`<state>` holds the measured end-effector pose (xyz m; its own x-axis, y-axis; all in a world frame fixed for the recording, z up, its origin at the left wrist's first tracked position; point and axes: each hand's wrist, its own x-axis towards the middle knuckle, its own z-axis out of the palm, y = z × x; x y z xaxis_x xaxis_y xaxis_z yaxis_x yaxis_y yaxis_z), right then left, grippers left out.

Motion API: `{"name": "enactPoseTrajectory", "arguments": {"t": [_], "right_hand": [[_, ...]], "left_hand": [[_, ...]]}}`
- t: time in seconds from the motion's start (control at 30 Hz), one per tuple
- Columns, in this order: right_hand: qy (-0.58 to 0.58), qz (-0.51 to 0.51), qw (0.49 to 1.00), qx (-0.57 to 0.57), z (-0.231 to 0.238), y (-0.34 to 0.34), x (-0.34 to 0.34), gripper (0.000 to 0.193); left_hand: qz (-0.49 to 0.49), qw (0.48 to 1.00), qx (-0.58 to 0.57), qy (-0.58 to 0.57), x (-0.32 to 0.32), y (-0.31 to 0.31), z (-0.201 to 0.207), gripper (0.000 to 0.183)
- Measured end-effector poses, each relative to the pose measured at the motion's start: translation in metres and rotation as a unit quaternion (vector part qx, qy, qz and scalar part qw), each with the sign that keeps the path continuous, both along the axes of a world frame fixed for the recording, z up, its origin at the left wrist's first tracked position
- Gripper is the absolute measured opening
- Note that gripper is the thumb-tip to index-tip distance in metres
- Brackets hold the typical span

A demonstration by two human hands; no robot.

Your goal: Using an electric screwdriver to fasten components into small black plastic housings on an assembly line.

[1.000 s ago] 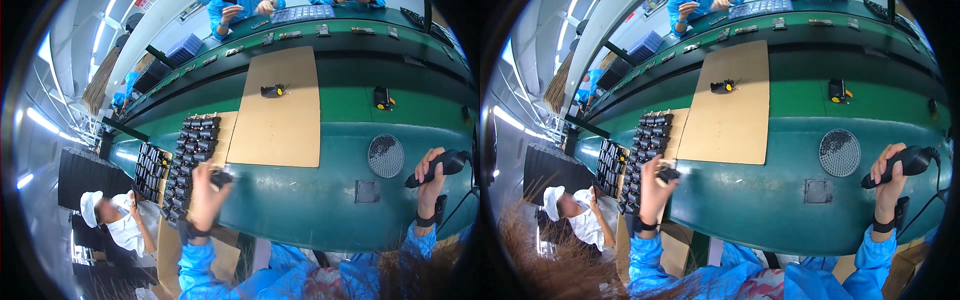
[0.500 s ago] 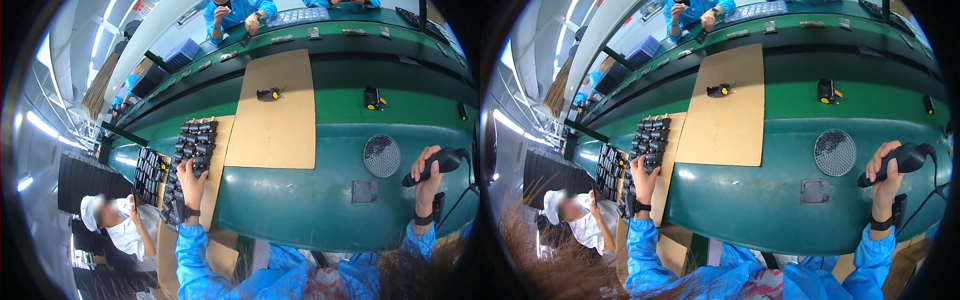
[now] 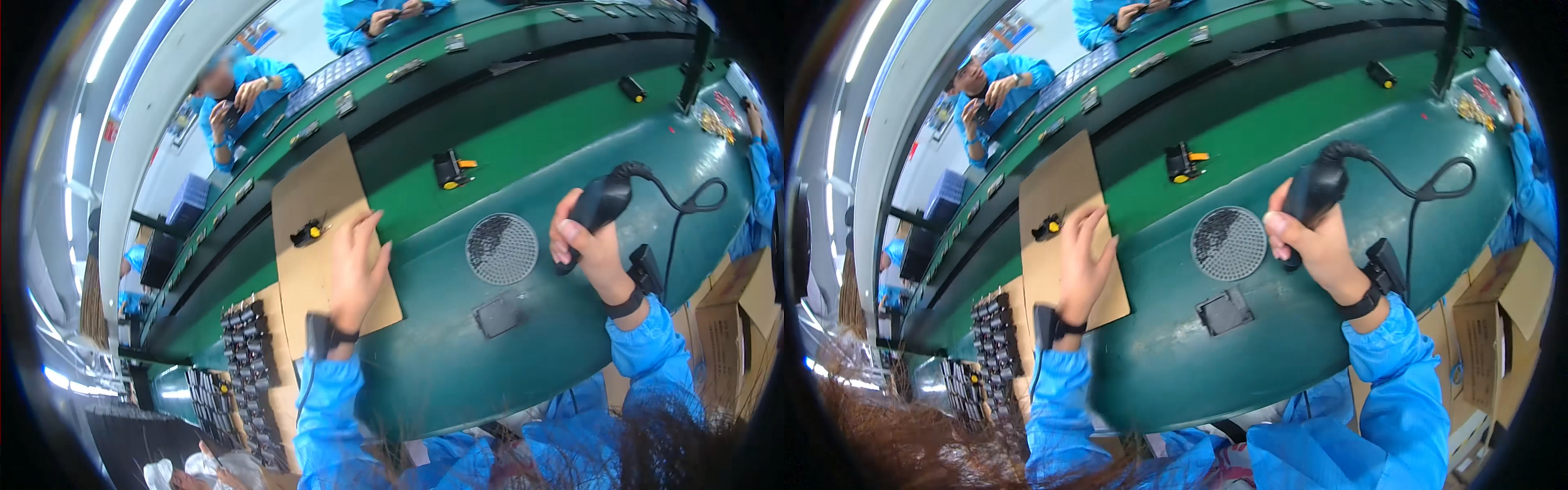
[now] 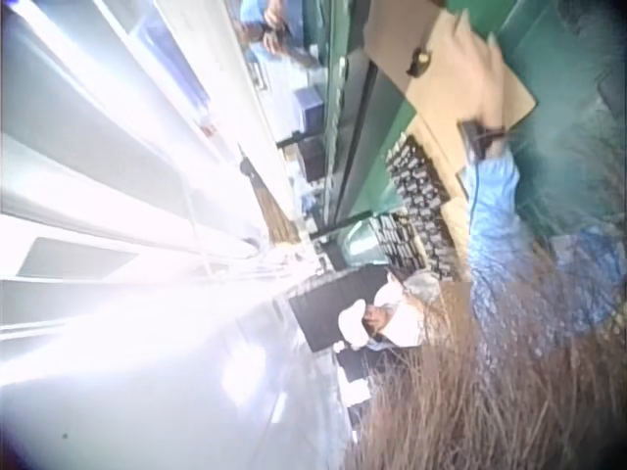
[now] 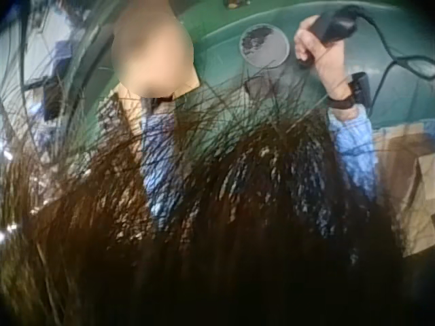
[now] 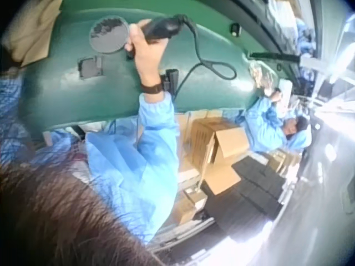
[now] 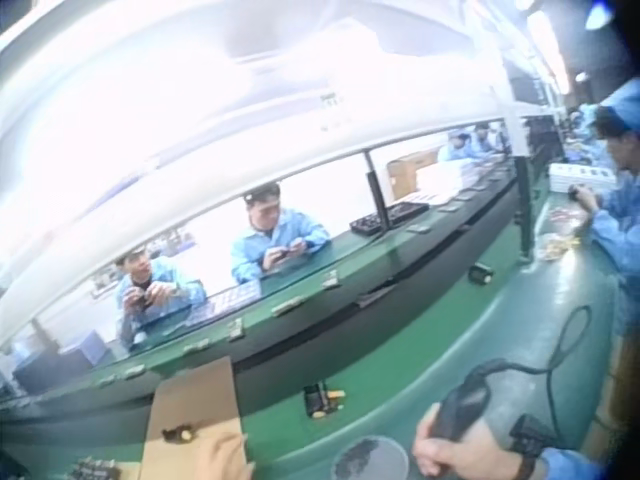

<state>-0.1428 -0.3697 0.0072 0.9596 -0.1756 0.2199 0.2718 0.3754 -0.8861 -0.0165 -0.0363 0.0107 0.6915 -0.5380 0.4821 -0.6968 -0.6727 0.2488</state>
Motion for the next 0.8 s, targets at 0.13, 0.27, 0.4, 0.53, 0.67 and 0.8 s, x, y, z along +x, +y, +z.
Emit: {"name": "enactPoseTrajectory", "arguments": {"t": [0.13, 0.27, 0.4, 0.53, 0.67, 0.8], "right_hand": [[0.003, -0.013, 1.000, 0.014, 0.006, 0.000, 0.001, 0.014], [0.010, 0.009, 1.000, 0.025, 0.007, -0.002, 0.002, 0.015], [0.004, 0.013, 1.000, 0.013, 0.005, -0.004, 0.000, 0.015], [-0.003, 0.005, 1.000, 0.008, 0.006, -0.002, 0.000, 0.016], [-0.005, -0.003, 1.000, 0.005, 0.001, -0.001, 0.004, 0.017], [0.005, 0.007, 1.000, 0.000, 0.004, -0.003, -0.001, 0.017]], "left_hand": [[-0.105, 0.992, 0.063, -0.040, 0.063, -0.083, -0.004, 0.067], [-0.134, 0.968, 0.206, -0.057, 0.100, -0.109, -0.014, 0.070], [-0.101, 0.980, 0.169, -0.013, 0.106, -0.099, -0.007, 0.059], [-0.036, 0.995, 0.082, 0.036, 0.075, -0.069, -0.008, 0.057], [-0.031, 0.994, -0.013, 0.105, 0.001, -0.048, 0.001, 0.059], [-0.074, 0.988, -0.043, 0.131, -0.084, -0.055, 0.019, 0.063]]}}
